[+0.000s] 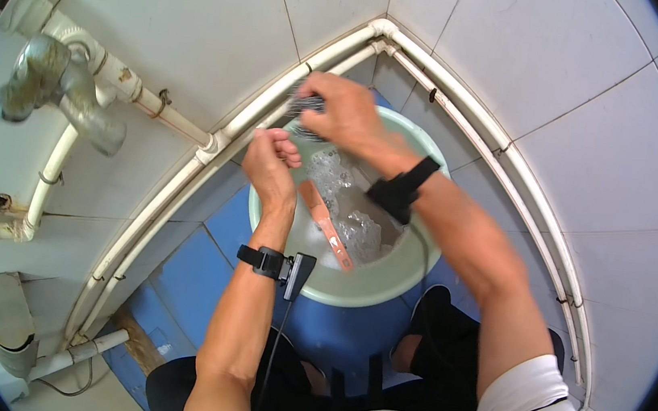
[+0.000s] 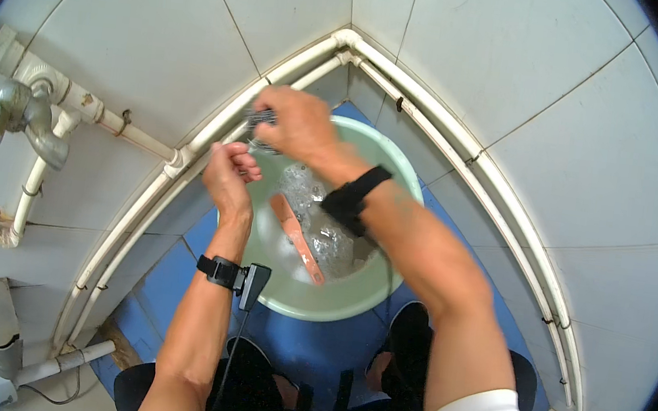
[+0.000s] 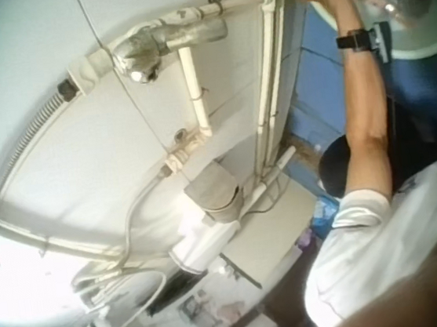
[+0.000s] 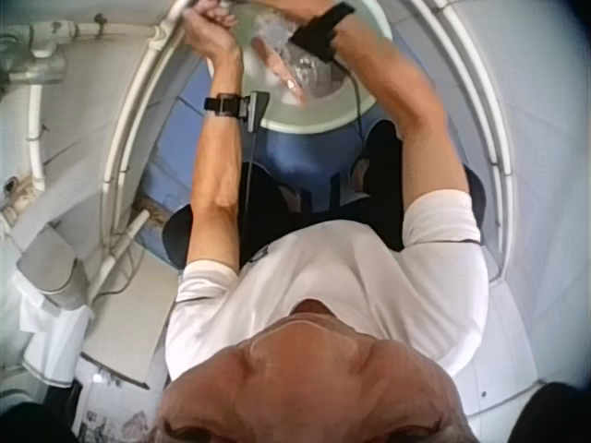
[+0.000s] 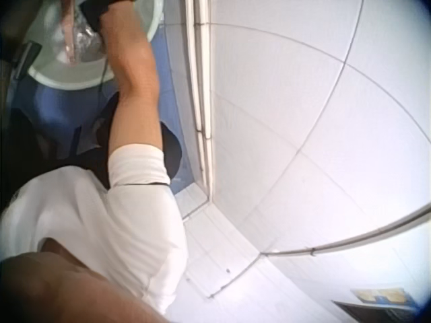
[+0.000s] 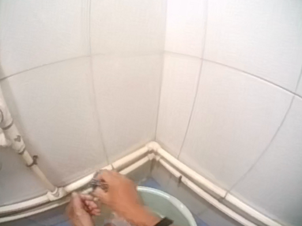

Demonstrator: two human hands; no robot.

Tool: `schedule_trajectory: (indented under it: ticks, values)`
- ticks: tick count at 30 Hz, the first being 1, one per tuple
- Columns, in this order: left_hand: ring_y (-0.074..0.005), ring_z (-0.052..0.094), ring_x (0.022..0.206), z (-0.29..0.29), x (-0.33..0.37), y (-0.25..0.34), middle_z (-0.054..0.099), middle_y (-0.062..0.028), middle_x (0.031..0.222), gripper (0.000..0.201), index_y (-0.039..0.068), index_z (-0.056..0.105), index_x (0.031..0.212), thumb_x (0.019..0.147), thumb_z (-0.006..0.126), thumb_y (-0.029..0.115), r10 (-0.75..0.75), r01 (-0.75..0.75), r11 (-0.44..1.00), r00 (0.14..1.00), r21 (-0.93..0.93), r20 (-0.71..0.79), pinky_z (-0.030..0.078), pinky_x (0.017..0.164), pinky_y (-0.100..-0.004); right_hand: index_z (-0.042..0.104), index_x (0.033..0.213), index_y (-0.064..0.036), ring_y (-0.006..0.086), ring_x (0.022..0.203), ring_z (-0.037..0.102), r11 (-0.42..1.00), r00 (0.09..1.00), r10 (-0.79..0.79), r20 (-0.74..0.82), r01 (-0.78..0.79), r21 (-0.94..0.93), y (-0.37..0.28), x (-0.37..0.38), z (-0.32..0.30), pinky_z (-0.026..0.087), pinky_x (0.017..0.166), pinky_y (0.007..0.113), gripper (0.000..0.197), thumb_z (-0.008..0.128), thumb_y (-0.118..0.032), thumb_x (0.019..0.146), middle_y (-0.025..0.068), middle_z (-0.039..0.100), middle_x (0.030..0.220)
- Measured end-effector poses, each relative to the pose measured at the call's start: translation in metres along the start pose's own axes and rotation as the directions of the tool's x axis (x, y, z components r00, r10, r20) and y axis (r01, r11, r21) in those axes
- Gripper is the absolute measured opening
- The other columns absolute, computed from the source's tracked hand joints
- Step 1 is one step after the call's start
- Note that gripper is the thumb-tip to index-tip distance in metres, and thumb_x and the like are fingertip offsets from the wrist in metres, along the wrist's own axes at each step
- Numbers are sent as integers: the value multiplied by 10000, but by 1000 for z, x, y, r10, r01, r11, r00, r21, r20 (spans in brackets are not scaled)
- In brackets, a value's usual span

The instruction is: Using a steel wool scrubber and water to clean the wall and pipes in a bathroom.

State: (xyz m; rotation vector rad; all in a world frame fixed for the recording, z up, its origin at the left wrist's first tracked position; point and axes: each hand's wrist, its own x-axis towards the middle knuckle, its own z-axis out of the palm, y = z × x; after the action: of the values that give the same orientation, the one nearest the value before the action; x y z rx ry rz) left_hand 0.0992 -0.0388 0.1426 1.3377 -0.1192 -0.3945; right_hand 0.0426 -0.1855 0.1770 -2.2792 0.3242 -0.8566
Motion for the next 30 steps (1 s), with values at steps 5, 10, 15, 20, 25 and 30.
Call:
schedule_trajectory:
  ticks: [5, 10, 15, 20, 25, 30]
  values:
    - [-256, 659, 666, -44, 3, -53, 685, -105, 734, 320, 8, 708, 1019, 1008, 560, 291, -209, 3, 803, 938, 596, 277, 537, 689, -367, 679, 1041, -88, 382, 1006, 681, 902, 724, 395, 566, -190, -388, 57, -33, -40, 533, 871, 482, 268, 714, -173, 789, 177, 720, 1009]
    - [-366, 689, 1116, -51, -16, -72, 731, -214, 1148, 419, 12, 677, 1260, 896, 715, 217, -386, -414, 288, 775, 864, 500, 533, 974, -413, 682, 1089, -55, 402, 1038, 688, 793, 820, 427, 380, -138, -593, 111, -115, -12, 547, 875, 488, 233, 633, -101, 866, 220, 725, 1040]
    - [-362, 667, 1160, -78, -40, -105, 710, -207, 1201, 457, 53, 693, 1250, 836, 775, 229, -602, -396, 309, 622, 865, 500, 523, 1003, -418, 738, 984, -21, 383, 898, 743, 834, 705, 389, 593, 4, -552, 83, -184, 46, 598, 775, 463, 183, 592, -90, 898, 216, 744, 962]
    - [-351, 651, 1205, -64, -45, -100, 719, -177, 1208, 401, 78, 728, 1185, 833, 763, 265, -842, -456, 176, 389, 872, 373, 514, 1027, -419, 749, 873, -24, 361, 887, 749, 827, 577, 287, 764, 253, -502, 77, -178, 46, 599, 764, 474, 153, 605, -79, 879, 206, 748, 931]
    - [-324, 666, 1181, -35, -33, -90, 721, -160, 1208, 422, 121, 720, 1234, 846, 737, 287, -692, -436, 47, 635, 899, 344, 528, 1005, -416, 752, 876, -35, 359, 878, 751, 723, 878, 356, 321, -41, -690, 128, -176, 13, 595, 761, 474, 147, 620, -98, 885, 181, 753, 917]
    - [-406, 560, 1294, -30, -28, -92, 500, -243, 1448, 526, 175, 621, 1409, 893, 685, 252, -630, -441, 12, 694, 897, 350, 477, 1101, -456, 755, 924, -44, 351, 908, 749, 816, 485, 416, 769, 175, -552, 98, -180, 23, 591, 787, 476, 179, 590, -110, 911, 179, 756, 937]
